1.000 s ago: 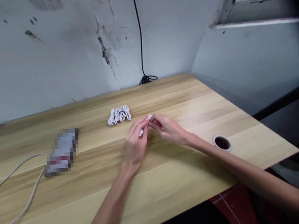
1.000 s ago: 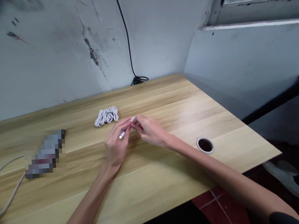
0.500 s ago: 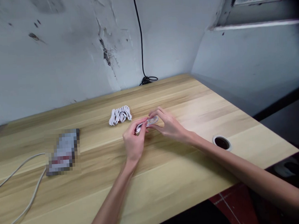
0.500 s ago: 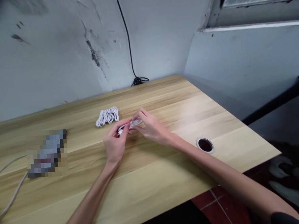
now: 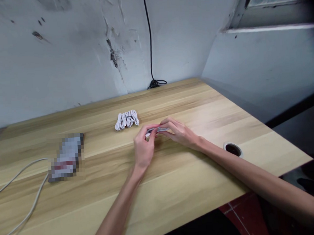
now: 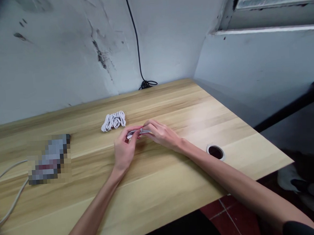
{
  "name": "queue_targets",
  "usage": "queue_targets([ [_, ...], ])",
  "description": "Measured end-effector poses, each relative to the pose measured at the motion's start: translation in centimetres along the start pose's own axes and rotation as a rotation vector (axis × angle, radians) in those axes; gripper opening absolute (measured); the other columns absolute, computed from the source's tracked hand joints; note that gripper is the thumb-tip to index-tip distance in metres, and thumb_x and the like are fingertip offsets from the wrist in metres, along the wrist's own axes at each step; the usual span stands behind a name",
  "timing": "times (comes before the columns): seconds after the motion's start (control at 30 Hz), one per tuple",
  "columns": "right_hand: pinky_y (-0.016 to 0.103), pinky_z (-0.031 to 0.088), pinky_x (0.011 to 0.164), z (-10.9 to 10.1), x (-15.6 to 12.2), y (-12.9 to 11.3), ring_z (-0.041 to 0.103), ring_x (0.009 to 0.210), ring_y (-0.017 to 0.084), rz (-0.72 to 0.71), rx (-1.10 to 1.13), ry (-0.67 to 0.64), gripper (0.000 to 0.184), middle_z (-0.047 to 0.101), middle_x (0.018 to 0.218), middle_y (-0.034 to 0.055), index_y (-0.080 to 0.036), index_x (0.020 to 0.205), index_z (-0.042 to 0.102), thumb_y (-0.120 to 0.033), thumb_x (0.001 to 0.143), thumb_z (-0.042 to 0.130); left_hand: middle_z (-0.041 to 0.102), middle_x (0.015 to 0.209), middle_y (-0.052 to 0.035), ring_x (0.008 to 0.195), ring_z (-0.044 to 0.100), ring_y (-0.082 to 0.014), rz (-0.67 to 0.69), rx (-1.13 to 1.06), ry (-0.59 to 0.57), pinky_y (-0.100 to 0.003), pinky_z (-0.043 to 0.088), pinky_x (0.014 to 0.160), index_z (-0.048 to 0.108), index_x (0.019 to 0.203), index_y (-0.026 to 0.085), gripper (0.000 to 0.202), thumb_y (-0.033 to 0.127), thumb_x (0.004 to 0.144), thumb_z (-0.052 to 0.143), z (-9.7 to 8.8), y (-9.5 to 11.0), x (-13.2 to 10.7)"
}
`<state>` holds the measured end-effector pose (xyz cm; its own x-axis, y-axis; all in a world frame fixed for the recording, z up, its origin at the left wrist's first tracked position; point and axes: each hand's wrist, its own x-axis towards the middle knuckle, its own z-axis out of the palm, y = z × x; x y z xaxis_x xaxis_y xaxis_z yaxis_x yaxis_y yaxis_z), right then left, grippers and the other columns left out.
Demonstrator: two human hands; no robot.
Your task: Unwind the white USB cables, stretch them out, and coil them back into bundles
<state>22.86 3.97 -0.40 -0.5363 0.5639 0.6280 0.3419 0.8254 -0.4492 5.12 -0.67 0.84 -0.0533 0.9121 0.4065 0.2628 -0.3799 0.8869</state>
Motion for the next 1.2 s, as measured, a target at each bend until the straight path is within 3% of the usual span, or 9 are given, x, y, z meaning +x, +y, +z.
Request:
queue_targets([
  [0.23,0.038,0.057,0.079,0.5,0.2,-0.1,0.065,0.091,0.020,0.011,0.067,0.071,0.009,0.066,0.100,0.0080,-0.021,0.100,0.061,-0.028,0.096,0.057,0.072,0.102,-0.0069,0.090,0.068,-0.0187,0.024,0.030,-0.014,-0.031,0.058,0.077,0.069,0.102,0.021,0.017,0.030,0.095,0.058,-0.2,-0.1,0.1],
  [0.57,0.039,0.058,0.081,0.6,0.2,-0.1,0.067,0.093,0.020,0.054,0.134,0.091,0.017,0.069,0.102,0.0067,-0.023,0.111,0.064,-0.027,0.094,0.060,0.067,0.099,-0.0056,0.096,0.064,-0.0187,0.116,0.172,0.009,-0.032,0.054,0.084,0.068,0.100,0.021,0.013,0.027,0.095,0.057,-0.4,0.0,0.2],
  [0.77,0.037,0.056,0.081,0.5,0.5,-0.8,0.068,0.092,0.019,0.099,0.194,0.124,0.016,0.070,0.099,0.0064,-0.021,0.107,0.065,-0.027,0.093,0.063,0.063,0.101,-0.0066,0.091,0.062,-0.0176,0.071,0.127,0.043,-0.028,0.054,0.073,0.066,0.101,0.020,0.014,0.031,0.093,0.060,-0.4,-0.5,0.3],
  [0.9,0.036,0.056,0.080,0.6,0.6,-1.2,0.068,0.089,0.019,0.242,0.341,0.133,0.018,0.071,0.096,0.0045,-0.021,0.102,0.066,-0.033,0.088,0.068,0.066,0.095,-0.0054,0.074,0.063,-0.0145,-0.047,-0.013,0.039,-0.025,0.053,0.064,0.065,0.101,0.019,0.021,0.037,0.090,0.065,-0.4,-1.0,0.4],
  [1.0,0.036,0.056,0.082,1.0,0.8,-1.4,0.069,0.092,0.019,0.420,0.594,0.127,0.025,0.073,0.098,0.0057,-0.019,0.099,0.067,-0.037,0.083,0.074,0.067,0.087,-0.0033,0.064,0.061,-0.0127,-0.106,-0.074,0.060,-0.025,0.052,0.060,0.065,0.100,0.018,0.025,0.039,0.086,0.069,-0.4,-1.1,0.6],
  [1.2,0.036,0.053,0.086,1.2,1.0,-1.2,0.069,0.091,0.019,0.684,0.971,0.018,0.028,0.075,0.096,0.0061,-0.018,0.092,0.069,-0.038,0.075,0.080,0.065,0.077,-0.0007,0.061,0.058,-0.0117,-0.153,-0.127,0.028,-0.022,0.048,0.057,0.066,0.100,0.017,0.027,0.039,0.085,0.070,-0.6,-0.4,0.8],
])
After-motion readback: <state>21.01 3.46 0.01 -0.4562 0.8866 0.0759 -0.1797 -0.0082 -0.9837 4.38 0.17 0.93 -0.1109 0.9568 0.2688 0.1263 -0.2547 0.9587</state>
